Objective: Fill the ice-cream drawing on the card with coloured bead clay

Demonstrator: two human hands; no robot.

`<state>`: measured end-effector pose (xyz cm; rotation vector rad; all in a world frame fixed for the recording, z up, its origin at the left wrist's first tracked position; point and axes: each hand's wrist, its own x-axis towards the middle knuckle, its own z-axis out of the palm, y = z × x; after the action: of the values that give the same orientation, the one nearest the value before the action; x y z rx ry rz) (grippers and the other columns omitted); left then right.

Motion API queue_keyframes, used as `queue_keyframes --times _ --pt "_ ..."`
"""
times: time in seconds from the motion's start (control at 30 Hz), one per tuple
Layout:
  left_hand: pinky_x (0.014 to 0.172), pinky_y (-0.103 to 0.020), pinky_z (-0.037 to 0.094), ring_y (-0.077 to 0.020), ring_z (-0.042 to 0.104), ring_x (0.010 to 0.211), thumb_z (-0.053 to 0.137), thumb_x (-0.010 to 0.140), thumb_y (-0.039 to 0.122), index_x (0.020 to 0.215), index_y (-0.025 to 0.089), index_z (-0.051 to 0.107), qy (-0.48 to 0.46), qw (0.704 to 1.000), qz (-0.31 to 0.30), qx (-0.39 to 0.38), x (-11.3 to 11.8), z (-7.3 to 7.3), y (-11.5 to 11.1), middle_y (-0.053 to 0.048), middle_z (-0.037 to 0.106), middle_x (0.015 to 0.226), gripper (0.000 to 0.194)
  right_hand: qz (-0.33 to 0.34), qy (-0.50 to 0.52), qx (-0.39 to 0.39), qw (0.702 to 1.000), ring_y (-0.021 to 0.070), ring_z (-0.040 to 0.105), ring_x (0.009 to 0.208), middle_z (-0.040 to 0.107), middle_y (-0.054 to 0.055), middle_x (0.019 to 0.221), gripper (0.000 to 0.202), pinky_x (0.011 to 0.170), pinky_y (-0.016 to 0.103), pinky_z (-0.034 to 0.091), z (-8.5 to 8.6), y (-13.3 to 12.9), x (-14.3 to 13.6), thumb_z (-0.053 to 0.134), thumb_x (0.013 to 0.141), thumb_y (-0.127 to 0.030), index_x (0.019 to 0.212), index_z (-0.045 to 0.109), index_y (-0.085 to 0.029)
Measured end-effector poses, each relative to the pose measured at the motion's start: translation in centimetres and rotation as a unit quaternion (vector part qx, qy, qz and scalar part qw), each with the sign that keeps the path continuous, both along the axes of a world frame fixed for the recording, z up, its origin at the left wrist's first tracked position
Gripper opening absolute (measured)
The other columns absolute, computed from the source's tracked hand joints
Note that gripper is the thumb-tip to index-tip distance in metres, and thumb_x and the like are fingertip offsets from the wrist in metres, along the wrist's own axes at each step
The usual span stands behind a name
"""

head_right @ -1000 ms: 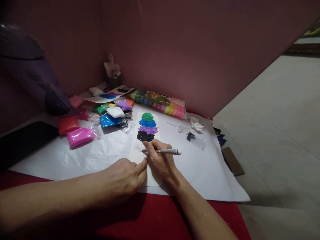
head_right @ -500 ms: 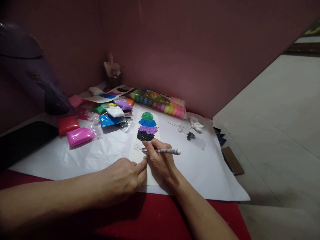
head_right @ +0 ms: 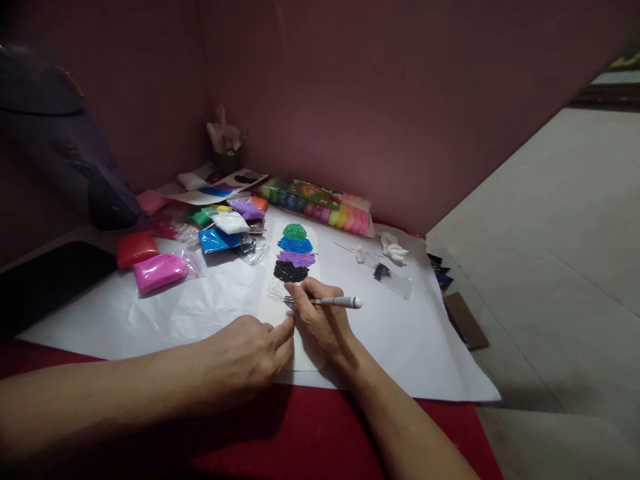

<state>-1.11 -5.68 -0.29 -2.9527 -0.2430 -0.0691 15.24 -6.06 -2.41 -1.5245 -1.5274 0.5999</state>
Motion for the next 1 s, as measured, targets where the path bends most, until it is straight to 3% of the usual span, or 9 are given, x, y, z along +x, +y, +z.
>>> queue_keyframes --times 1.0 --pt "0.040 -0.026 0.035 -0.0186 0.061 0.057 0.049 0.078 0.009 0.093 0.006 0.063 -0.031 0.999 -0.005 -0.005 -0.04 -0.42 0.11 -0.021 0.069 0.090 0.020 -0.009 -0.010 0.008 1.000 0.0109 0.039 0.052 0.046 -0.003 0.052 0.040 0.051 0.027 0.032 0.16 -0.02 0.06 0.058 0.088 -0.042 0.056 0.050 -0.019"
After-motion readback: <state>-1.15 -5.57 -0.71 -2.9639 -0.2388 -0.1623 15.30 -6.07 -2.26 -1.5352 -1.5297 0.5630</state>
